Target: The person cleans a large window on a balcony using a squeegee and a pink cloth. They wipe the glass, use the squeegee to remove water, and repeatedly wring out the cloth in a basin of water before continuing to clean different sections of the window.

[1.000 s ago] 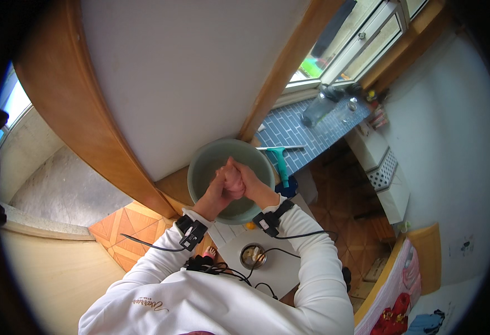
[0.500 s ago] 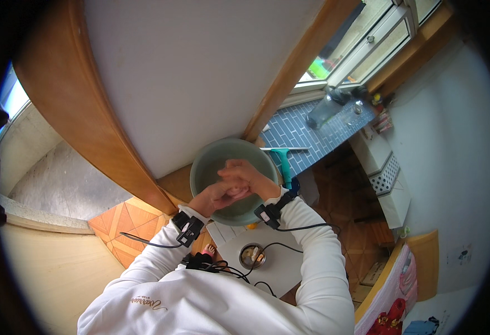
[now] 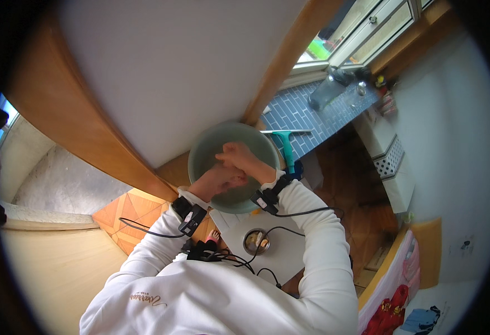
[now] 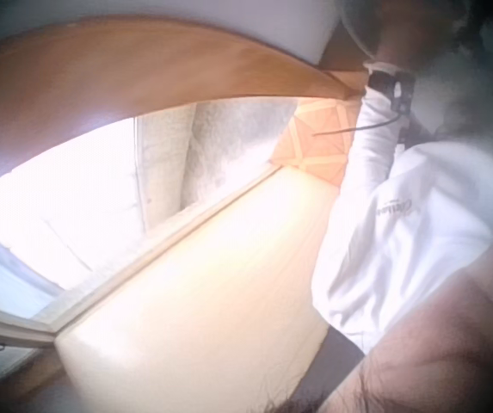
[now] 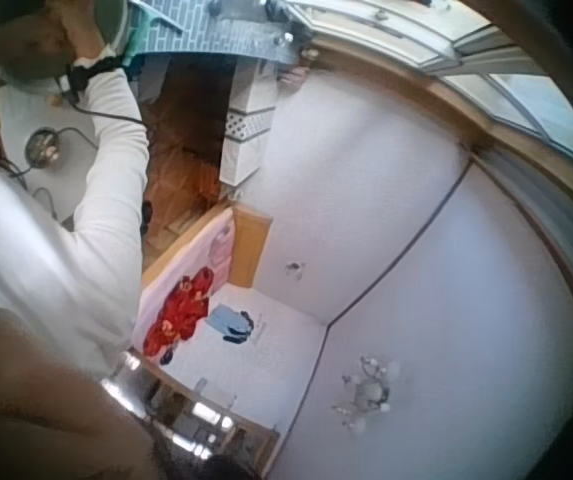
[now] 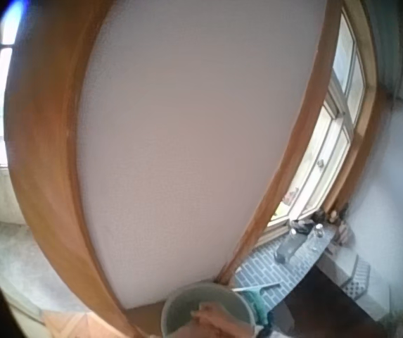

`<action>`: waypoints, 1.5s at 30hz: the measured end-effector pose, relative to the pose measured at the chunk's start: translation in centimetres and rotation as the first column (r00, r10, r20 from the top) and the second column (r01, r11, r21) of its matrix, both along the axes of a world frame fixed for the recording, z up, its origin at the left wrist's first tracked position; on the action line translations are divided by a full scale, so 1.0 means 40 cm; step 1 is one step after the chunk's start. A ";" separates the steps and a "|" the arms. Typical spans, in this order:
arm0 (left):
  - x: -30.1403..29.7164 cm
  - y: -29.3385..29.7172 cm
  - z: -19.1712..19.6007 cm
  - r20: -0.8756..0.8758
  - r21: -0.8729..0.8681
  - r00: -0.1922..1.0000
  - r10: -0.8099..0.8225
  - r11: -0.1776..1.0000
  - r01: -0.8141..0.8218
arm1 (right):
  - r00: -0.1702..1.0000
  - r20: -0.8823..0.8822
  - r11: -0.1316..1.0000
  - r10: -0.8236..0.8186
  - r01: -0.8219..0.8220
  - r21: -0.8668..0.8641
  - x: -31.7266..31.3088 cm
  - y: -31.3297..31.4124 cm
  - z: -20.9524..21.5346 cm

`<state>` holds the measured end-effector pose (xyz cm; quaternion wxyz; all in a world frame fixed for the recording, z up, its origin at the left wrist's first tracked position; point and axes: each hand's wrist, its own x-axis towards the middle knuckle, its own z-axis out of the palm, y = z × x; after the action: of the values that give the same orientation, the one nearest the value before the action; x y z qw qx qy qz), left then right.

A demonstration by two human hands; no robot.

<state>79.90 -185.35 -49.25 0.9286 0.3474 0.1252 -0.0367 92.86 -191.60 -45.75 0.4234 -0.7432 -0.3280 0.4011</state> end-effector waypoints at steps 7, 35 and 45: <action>0.022 0.003 -0.029 -0.027 0.124 0.999 0.026 0.992 -0.022 | 0.999 0.013 0.998 -0.051 0.051 0.047 -0.001 0.005 -0.027; -0.020 0.059 0.109 0.057 0.205 0.972 0.227 0.950 -0.234 | 0.841 -0.516 0.884 0.162 0.109 0.454 -0.018 -0.074 0.051; -0.065 0.054 0.187 0.243 -0.144 0.920 0.308 0.949 -0.280 | 0.825 0.222 0.854 -0.520 0.499 0.145 0.347 -0.270 -0.038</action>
<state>77.30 -183.20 -41.76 0.9490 0.2765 0.0499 0.1429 106.73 -202.42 -47.29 0.4993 -0.8309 -0.1849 0.1615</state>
